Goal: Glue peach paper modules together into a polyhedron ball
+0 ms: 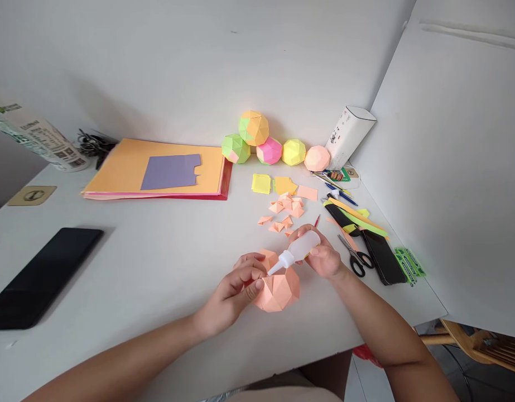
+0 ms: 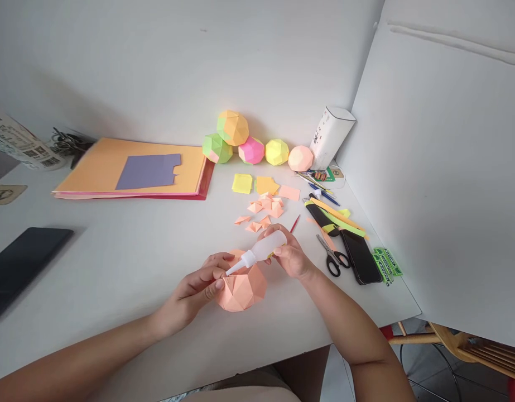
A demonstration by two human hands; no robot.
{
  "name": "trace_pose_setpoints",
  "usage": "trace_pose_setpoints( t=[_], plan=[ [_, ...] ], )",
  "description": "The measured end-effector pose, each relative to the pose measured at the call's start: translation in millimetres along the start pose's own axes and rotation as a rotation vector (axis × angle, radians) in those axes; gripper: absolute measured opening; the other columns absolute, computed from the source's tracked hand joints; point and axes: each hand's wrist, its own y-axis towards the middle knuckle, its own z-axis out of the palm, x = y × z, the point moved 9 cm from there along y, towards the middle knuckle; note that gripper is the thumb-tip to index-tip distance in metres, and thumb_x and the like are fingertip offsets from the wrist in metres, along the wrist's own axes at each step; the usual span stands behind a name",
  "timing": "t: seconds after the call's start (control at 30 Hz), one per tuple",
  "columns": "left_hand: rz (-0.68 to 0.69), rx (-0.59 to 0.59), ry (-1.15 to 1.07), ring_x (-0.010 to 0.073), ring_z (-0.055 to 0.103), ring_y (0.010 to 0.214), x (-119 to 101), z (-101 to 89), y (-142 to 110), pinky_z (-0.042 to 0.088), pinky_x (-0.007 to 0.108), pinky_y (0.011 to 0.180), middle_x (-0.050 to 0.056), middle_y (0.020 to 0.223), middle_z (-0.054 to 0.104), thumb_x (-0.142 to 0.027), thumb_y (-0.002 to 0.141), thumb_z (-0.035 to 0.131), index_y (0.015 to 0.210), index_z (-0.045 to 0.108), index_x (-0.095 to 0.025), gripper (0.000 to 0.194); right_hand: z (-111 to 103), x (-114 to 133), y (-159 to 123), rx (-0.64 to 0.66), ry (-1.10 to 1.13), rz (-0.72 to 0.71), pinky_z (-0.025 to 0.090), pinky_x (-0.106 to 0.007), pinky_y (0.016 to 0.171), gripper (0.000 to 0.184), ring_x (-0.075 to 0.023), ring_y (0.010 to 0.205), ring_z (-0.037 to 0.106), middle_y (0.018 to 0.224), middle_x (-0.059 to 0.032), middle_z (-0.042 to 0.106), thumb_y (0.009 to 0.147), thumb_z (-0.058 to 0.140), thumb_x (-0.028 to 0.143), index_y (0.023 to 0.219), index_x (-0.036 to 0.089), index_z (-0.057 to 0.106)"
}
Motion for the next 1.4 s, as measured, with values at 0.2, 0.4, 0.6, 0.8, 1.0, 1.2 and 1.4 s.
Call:
trace_pose_setpoints(
  t=[0.2,0.4,0.6,0.8,1.0,1.2,1.4],
  plan=[
    [0.024,-0.01,0.023,0.0242,0.035,0.117,-2,-0.7,0,0.031,0.042,0.1,0.006,0.081,0.051,-0.037,0.09,0.043,0.072,0.053,-0.021,0.026,-13,4,1,-0.114,0.022,0.002,0.044,-0.036,0.068,0.033,-0.0158,0.07,0.057,0.096,-0.0001,0.057,0.062,0.07,0.026,0.085,0.025,0.047],
    [0.079,-0.011,0.056,0.0246,0.038,0.114,-6,-0.6,0,0.032,0.043,0.099,0.006,0.079,0.052,-0.039,0.09,0.043,0.073,0.053,-0.021,0.027,-21,-3,3,-0.208,-0.04,0.03,0.043,-0.042,0.084,0.037,-0.0183,0.084,0.059,0.096,-0.0005,0.059,0.063,0.074,0.022,0.093,0.026,0.052],
    [0.086,-0.013,0.069,0.0245,0.039,0.113,-6,-0.5,0,0.033,0.042,0.098,0.006,0.08,0.051,-0.038,0.09,0.043,0.074,0.053,-0.021,0.026,-17,-11,3,-0.166,-0.219,0.064,0.043,-0.037,0.081,0.031,-0.0173,0.083,0.055,0.088,-0.0028,0.057,0.076,0.066,0.036,0.1,0.021,0.055],
    [0.096,-0.007,0.066,0.024,0.038,0.113,-7,0.1,0,0.032,0.041,0.098,0.005,0.08,0.051,-0.034,0.091,0.043,0.074,0.053,-0.021,0.023,-20,-14,1,-0.239,-0.687,-0.027,0.044,-0.035,0.08,0.033,-0.0194,0.096,0.053,0.103,-0.0045,0.056,0.077,0.066,0.031,0.101,0.022,0.046],
    [0.111,-0.002,0.075,0.024,0.038,0.114,-8,-0.4,-1,0.031,0.042,0.099,0.005,0.081,0.051,-0.032,0.091,0.042,0.075,0.053,-0.021,0.022,-29,-12,-1,-0.348,-0.999,-0.069,0.046,-0.041,0.079,0.038,-0.025,0.098,0.053,0.104,-0.0078,0.052,0.072,0.068,0.037,0.102,0.02,0.051],
    [0.142,-0.003,0.079,0.0244,0.037,0.115,-7,0.1,0,0.031,0.043,0.099,0.005,0.084,0.052,-0.03,0.091,0.043,0.078,0.055,-0.021,0.02,-26,-19,-2,-0.291,-1.072,-0.03,0.044,-0.043,0.09,0.047,-0.0268,0.107,0.052,0.111,-0.0089,0.053,0.072,0.068,0.039,0.11,0.02,0.048],
    [0.171,-0.01,0.113,0.0242,0.036,0.116,-7,-0.3,0,0.031,0.043,0.099,0.006,0.082,0.052,-0.031,0.091,0.044,0.076,0.054,-0.021,0.021,-15,29,-26,-0.18,-1.377,0.167,0.044,-0.045,0.093,0.068,-0.0304,0.123,0.044,0.137,-0.0145,0.041,0.077,0.059,0.024,0.137,0.023,0.027]
  ],
)
